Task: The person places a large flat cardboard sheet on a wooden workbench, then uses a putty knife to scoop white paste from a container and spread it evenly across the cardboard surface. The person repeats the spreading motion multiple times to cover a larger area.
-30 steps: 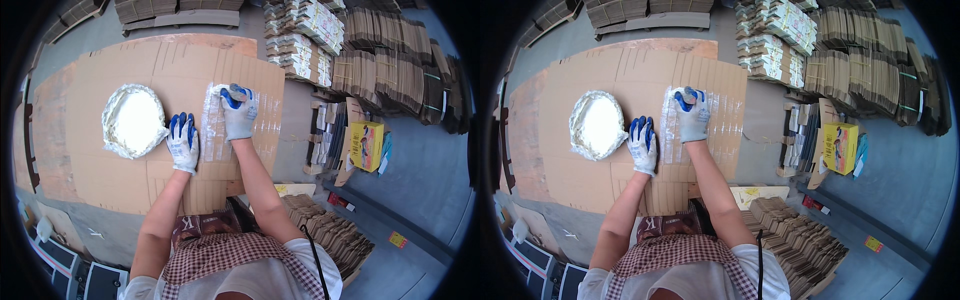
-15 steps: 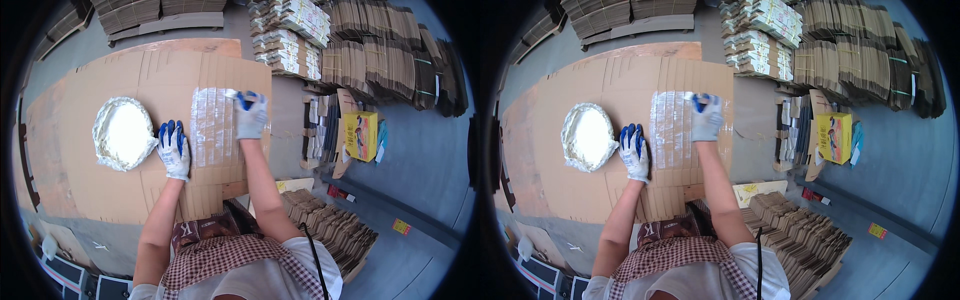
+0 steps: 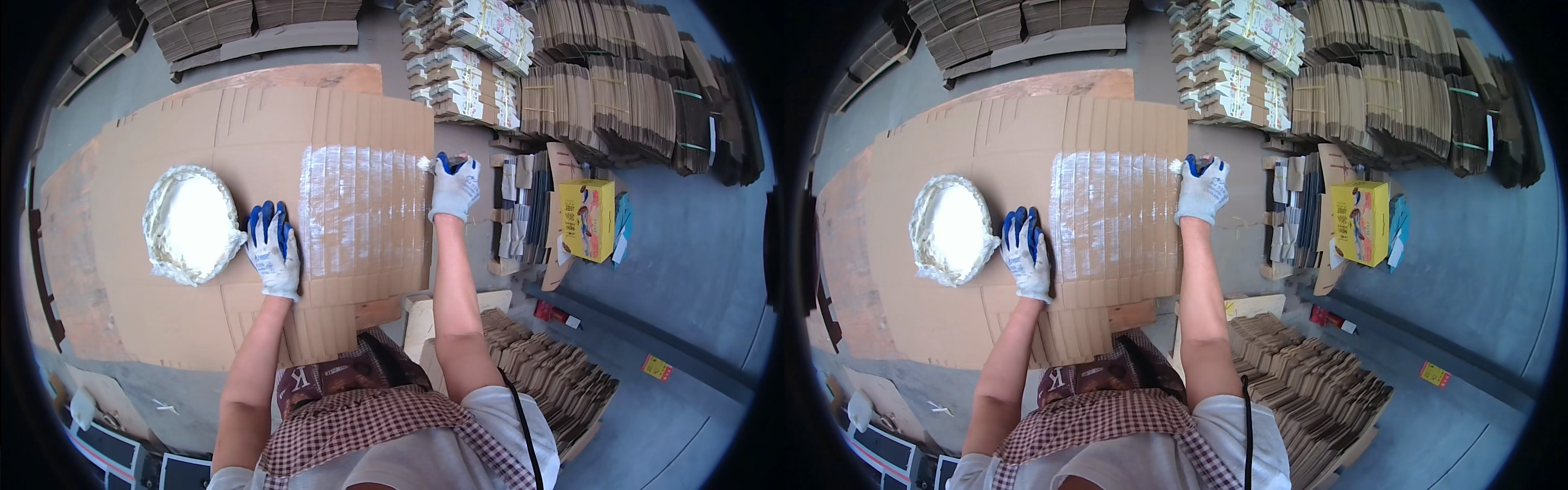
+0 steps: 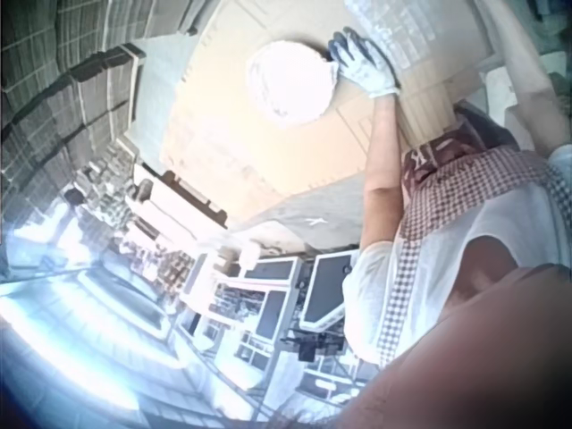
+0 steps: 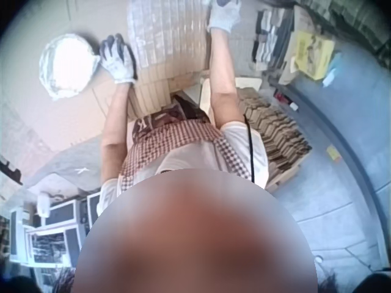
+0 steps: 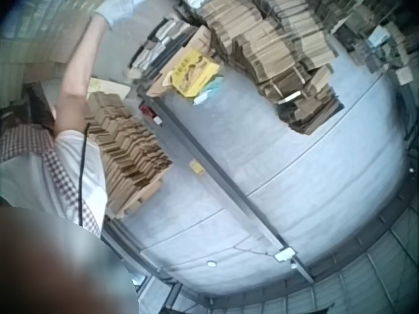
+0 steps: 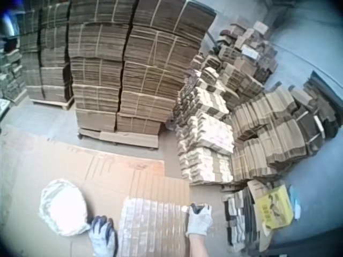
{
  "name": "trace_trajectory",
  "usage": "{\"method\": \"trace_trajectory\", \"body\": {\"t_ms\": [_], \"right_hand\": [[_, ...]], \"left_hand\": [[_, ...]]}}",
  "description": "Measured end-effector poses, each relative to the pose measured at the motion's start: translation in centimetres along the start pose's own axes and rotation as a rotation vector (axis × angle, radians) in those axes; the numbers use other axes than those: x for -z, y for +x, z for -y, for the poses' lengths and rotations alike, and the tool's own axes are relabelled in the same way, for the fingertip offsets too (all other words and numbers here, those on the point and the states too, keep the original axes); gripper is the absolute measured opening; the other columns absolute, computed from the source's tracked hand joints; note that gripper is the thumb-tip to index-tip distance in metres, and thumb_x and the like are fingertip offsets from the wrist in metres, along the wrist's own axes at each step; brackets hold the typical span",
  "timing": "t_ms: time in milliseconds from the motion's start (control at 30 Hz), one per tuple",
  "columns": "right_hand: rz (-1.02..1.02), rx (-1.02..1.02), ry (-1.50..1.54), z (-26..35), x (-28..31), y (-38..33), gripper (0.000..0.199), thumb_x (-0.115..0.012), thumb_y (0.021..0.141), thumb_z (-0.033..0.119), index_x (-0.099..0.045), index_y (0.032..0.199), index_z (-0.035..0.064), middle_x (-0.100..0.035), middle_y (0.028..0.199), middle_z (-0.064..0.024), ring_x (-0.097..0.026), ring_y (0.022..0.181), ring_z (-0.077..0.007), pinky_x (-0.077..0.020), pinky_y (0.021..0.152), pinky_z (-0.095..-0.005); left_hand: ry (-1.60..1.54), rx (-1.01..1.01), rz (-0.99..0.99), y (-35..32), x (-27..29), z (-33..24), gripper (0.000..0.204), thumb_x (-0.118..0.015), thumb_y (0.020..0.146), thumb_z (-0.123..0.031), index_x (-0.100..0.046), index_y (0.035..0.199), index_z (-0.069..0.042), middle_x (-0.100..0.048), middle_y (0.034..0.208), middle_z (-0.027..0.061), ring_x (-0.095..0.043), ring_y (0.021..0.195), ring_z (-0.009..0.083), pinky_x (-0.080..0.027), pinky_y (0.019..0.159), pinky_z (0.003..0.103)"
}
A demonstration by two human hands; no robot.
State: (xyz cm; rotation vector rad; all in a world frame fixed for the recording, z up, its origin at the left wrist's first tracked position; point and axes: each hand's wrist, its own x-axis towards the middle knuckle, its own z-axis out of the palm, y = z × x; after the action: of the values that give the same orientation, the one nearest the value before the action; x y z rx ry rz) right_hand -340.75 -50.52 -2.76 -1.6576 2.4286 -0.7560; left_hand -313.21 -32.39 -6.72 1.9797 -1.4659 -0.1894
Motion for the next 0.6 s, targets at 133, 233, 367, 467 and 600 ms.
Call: {"method": "trace_trajectory", "body": {"t_ms": [133, 233, 367, 467, 600], "right_hand": [[0.076, 0.091, 0.181, 3.3, 0.4, -1.3, 0.039, -0.078, 0.081, 0.033, -0.060, 0.102, 0.0058, -0.060, 0.105, -0.0133, -0.066, 0.091, -0.0344, -0.0524, 0.081, -0.0439], [0.105, 0.132, 0.126, 3.1, -0.4, -1.1, 0.040, -0.079, 0.079, 0.031, -0.061, 0.105, 0.0065, -0.061, 0.107, -0.0139, -0.066, 0.090, -0.0360, -0.0527, 0.082, -0.0434], [0.066, 0.066, -0.065, -0.9, 0.8, 1.5, 0.039, -0.078, 0.080, 0.028, -0.062, 0.108, 0.0065, -0.060, 0.106, -0.0137, -0.066, 0.095, -0.0336, -0.0532, 0.084, -0.0434], [0.197, 0.196, 0.168, 1.5, 3.1, -1.1, 0.040, -0.077, 0.081, 0.031, -0.061, 0.106, 0.0053, -0.061, 0.105, -0.0142, -0.065, 0.097, -0.0345, -0.0525, 0.084, -0.0443], [0.364, 0.324, 0.134, 0.4, 1.2, -3.6, 0.037, -0.076, 0.080, 0.031, -0.059, 0.101, 0.0050, -0.060, 0.108, -0.0175, -0.064, 0.095, -0.0392, -0.0522, 0.083, -0.0457]], "left_hand": [[0.002, 0.008, 0.009, -0.1, 0.3, 0.0, 0.039, -0.058, 0.095, -0.018, -0.064, 0.132, -0.012, -0.058, 0.139, 0.0122, -0.048, 0.133, 0.0339, -0.031, 0.115, 0.051], [0.002, 0.012, 0.025, 0.0, 0.4, -0.3, 0.040, -0.058, 0.095, -0.019, -0.063, 0.133, -0.012, -0.058, 0.140, 0.0121, -0.048, 0.133, 0.0337, -0.030, 0.115, 0.051], [0.002, 0.014, 0.028, -0.1, 0.2, -0.1, 0.040, -0.058, 0.095, -0.019, -0.063, 0.134, -0.013, -0.057, 0.140, 0.0119, -0.047, 0.134, 0.0341, -0.029, 0.116, 0.051], [0.006, 0.021, 0.038, -0.2, 0.3, 0.1, 0.040, -0.056, 0.097, -0.021, -0.063, 0.135, -0.012, -0.056, 0.142, 0.0126, -0.045, 0.135, 0.0348, -0.029, 0.116, 0.051], [0.039, 0.007, 0.046, -0.1, 0.3, -0.3, 0.038, -0.053, 0.099, -0.021, -0.064, 0.134, -0.010, -0.056, 0.141, 0.0138, -0.046, 0.135, 0.0353, -0.030, 0.115, 0.049]]}}
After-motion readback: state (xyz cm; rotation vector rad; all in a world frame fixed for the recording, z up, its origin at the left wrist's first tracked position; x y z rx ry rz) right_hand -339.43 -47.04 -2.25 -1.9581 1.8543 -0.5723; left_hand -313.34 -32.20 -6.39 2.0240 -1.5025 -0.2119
